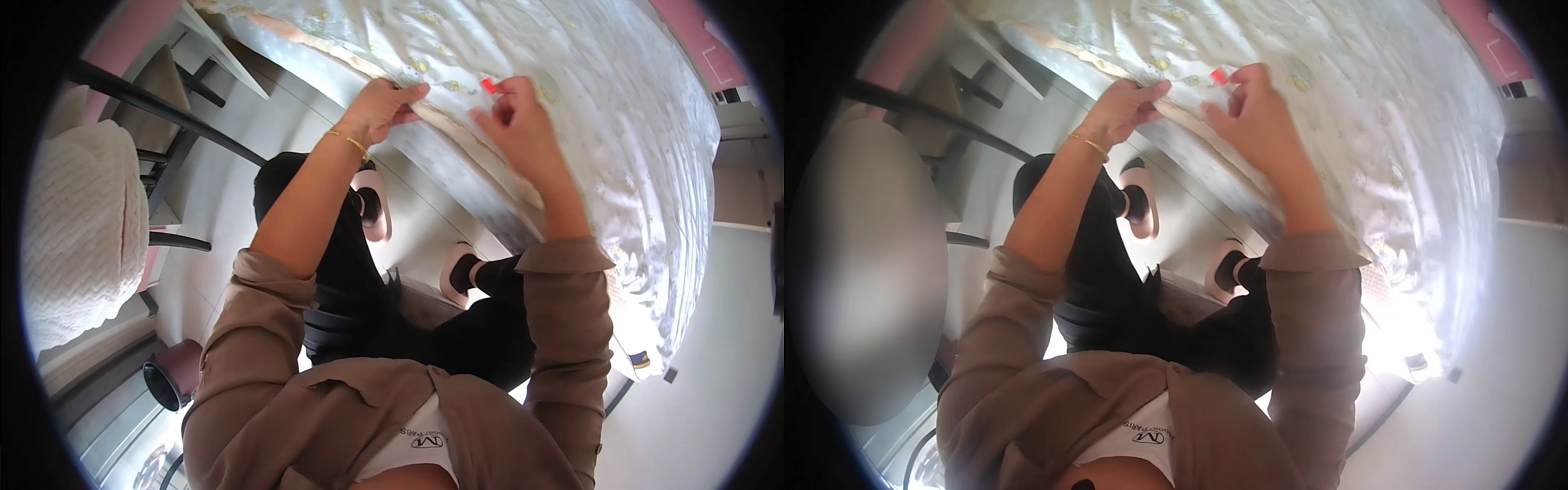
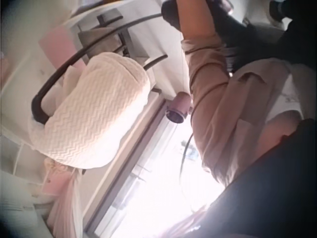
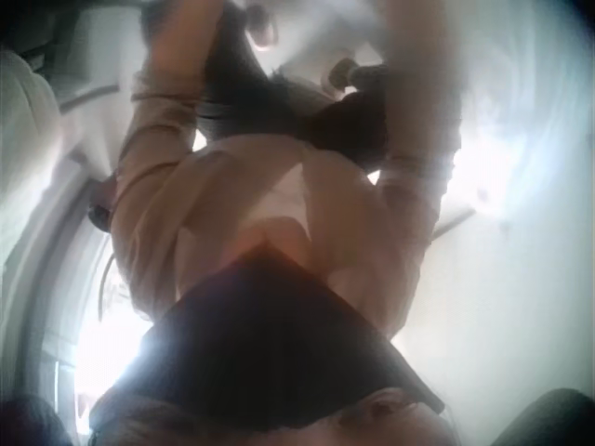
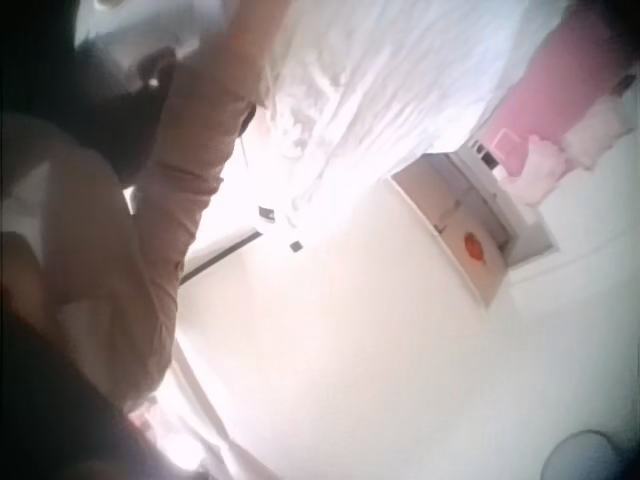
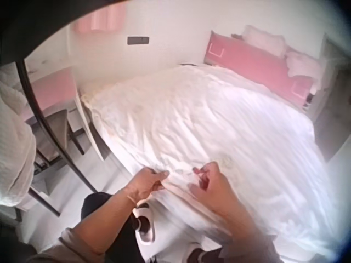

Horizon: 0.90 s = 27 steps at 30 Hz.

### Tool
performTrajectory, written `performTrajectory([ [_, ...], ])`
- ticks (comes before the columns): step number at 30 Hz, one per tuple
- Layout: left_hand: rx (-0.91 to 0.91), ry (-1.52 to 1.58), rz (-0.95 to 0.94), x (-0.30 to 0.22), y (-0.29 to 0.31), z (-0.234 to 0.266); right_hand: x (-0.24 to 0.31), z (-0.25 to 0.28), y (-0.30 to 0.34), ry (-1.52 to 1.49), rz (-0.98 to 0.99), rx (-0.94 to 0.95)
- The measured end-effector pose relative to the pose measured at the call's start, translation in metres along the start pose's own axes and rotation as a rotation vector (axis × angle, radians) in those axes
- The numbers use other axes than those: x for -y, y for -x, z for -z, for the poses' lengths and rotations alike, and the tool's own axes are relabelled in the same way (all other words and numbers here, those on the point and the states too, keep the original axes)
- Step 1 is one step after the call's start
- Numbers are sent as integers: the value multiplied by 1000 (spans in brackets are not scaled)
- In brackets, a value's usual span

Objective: The person kneels beside a mattress and uses a needle and thread to sew along the edge of a white patterned sheet. They repeatedly insert the needle, pull the thread through, and tie knots to secure the fabric to the mattress edge.

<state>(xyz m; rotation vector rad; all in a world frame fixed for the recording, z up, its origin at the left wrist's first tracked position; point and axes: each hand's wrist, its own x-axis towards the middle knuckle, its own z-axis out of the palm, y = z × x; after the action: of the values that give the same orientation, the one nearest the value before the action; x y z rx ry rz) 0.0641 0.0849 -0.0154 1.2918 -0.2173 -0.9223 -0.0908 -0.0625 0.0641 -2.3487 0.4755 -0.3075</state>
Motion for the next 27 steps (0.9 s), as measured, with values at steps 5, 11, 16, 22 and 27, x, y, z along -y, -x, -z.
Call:
performTrajectory([
  [5,53,33,-16,8,-5,9,-14,51,6,-344,-277,129],
  [11,80,94,20,3,-3,4,-37,45,23,-314,-194,106],
  [16,134,125,39,1,10,-7,-28,56,25,-407,-109,-111],
  [22,204,169,83,10,14,-19,-23,74,33,-658,-70,-311],
  [27,212,140,52,18,6,-11,-20,69,32,-591,-134,-244],
])
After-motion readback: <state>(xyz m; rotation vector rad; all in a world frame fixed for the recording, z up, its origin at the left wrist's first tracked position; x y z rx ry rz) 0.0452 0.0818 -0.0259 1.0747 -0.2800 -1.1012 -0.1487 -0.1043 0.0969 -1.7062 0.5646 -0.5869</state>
